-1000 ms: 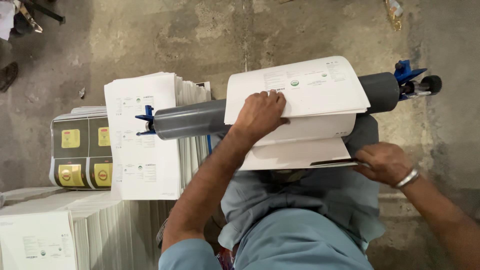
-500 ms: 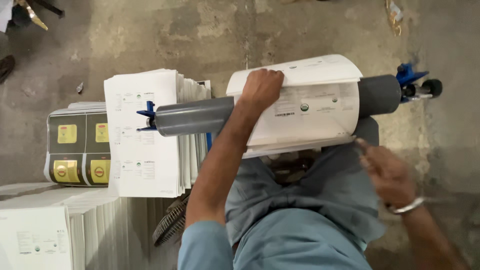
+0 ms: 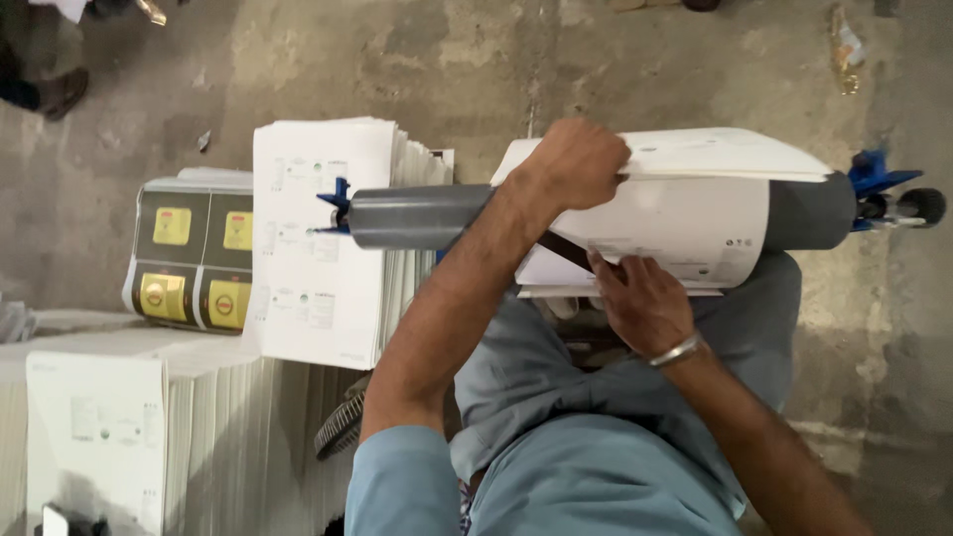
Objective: The person places a stack of printed sheets onto a cylindrical binding machine and uses a flat tool to press the pages along the spine. They repeat this process for multiple stacks, aligning and smoothing the pages before removing the finished bundles.
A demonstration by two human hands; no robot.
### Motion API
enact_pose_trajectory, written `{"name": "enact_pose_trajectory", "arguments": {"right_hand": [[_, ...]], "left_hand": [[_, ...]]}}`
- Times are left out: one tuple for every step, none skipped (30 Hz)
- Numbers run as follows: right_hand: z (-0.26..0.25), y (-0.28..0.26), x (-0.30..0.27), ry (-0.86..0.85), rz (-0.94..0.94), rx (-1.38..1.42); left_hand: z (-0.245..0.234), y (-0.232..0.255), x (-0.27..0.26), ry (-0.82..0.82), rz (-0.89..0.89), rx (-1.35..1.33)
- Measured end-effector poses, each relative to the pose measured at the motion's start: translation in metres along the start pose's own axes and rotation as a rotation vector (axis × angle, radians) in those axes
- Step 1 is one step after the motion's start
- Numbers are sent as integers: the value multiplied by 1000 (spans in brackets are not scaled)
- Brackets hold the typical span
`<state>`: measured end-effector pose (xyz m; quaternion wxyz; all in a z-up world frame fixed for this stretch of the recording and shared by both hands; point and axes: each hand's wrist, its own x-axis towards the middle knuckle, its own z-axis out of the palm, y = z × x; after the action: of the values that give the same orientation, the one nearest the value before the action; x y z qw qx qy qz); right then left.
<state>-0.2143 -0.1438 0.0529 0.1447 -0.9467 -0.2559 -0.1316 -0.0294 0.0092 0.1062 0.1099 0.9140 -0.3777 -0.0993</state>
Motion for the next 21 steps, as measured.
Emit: {"name": "enact_pose_trajectory", "arguments": {"right_hand": [[2,-3,6,3,-29,10],[4,-8,12,12,-57,17],[6,-16,16,17,-56,-10],[8,-22,21,26,-53,-40],[9,-27,26,36,-51,-70],[10,-31,31,51,-35,-68],[12,-32,36,67,-19,-66],[13,-33,37,75,5,-65],[14,-31,39,95,20,-72],[16,-26,41,114,35,-86],[17,-22,40,133,51,-99],[16,-15,38,120,71,-132],[13,-4,32,108,92,-166],[10,9,26,94,108,-198],[7,22,17,105,120,-261],[2,35,4,110,133,-323],[-2,49,-9,116,146,-385],[-7,62,-24,113,160,-444],[-10,74,-36,109,212,-413],[-13,86,-46,108,265,-387],[-16,98,-54,143,281,-377]], "left_hand": [[2,-1,1,19,-8,-3],[4,-5,5,40,-13,0],[10,-7,7,62,-18,3],[17,-8,10,57,-33,13],[26,-9,13,53,-49,23],[33,-13,13,45,-64,33],[39,-19,12,79,-67,29],[46,-21,11,107,-65,18],[52,-23,10,134,-63,7],[56,-23,12,119,-67,15],[59,-22,12,103,-70,22],[57,-24,12,91,-75,38],[53,-24,11,100,-65,28],[51,-23,9,111,-59,16],[47,-22,6,121,-53,4],[46,-19,2,155,-54,2],[45,-15,-2,189,-55,1],[46,-10,-8,218,-60,-8],[46,-5,-13,228,-67,-1],[45,-1,-15,241,-70,7],[45,3,-17,255,-73,14]]}}
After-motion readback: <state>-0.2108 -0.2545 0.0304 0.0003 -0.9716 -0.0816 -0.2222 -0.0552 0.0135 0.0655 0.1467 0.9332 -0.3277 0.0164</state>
